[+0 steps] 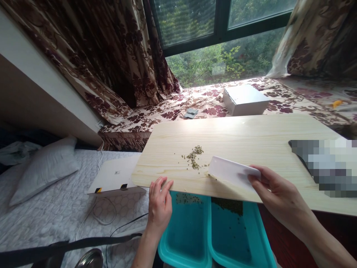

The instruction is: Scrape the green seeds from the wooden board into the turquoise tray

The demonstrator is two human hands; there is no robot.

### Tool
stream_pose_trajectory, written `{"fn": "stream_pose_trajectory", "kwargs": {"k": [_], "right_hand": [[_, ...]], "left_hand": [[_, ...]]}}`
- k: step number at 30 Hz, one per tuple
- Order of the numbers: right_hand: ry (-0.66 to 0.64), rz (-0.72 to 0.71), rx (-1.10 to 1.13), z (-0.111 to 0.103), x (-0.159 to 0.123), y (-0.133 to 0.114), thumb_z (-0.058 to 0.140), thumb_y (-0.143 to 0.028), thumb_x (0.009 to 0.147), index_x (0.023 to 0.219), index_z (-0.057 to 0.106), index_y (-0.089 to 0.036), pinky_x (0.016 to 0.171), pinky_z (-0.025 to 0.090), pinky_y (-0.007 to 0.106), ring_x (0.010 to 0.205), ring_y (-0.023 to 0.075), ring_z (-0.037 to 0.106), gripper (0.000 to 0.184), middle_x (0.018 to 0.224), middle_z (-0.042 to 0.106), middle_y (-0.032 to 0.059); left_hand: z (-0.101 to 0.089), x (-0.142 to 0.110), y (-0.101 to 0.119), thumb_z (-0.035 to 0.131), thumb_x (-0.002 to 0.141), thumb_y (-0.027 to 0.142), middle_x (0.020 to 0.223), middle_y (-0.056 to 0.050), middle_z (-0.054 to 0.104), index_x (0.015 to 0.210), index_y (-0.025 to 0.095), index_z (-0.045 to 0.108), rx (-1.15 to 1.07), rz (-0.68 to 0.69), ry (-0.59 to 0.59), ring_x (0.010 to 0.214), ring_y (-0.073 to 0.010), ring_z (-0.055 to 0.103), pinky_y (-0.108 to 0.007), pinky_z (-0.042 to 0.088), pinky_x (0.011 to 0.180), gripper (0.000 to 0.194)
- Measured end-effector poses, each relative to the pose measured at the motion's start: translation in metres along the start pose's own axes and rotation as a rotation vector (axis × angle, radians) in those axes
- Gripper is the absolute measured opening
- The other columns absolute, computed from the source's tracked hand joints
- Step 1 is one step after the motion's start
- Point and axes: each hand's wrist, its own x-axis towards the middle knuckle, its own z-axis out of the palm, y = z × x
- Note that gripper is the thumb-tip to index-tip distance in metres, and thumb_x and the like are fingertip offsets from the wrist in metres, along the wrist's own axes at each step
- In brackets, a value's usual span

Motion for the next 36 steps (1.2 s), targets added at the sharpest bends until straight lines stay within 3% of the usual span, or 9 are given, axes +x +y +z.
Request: {"fn": "stream_pose_trajectory", "kwargs": {"k": [9,26,36], "right_hand": [[0.006,0.014,-0.008,-0.003,-0.004,-0.002,0.056,-0.041,0.078,0.09,0.068,-0.025,0.05,0.051,0.028,0.062,0.0211,0.069,0.023,0.072,0.074,0.0035],[-0.02,-0.1,0.026,-0.003,-0.009,-0.005,0.056,-0.039,0.086,0.091,0.068,-0.025,0.047,0.05,0.025,0.06,0.0195,0.069,0.019,0.072,0.075,0.0025],[-0.124,-0.27,0.021,0.016,-0.005,-0.006,0.055,-0.036,0.095,0.097,0.07,-0.026,0.063,0.056,0.026,0.077,0.0202,0.075,0.018,0.087,0.08,0.0028]], "left_hand": [[0.0,-0.001,0.0,0.041,0.096,0.007,0.13,-0.01,0.062,0.123,0.023,0.067,0.002,0.001,-0.001,0.127,-0.0276,0.056,-0.054,0.039,0.115,0.041],[-0.001,-0.001,0.001,0.04,0.096,0.006,0.131,-0.011,0.061,0.124,0.023,0.066,0.014,0.013,-0.003,0.129,-0.0267,0.055,-0.055,0.034,0.117,0.041],[-0.002,0.0,0.002,0.04,0.096,0.006,0.13,-0.011,0.061,0.123,0.022,0.067,0.018,0.014,-0.005,0.128,-0.0267,0.056,-0.054,0.035,0.117,0.041]]}}
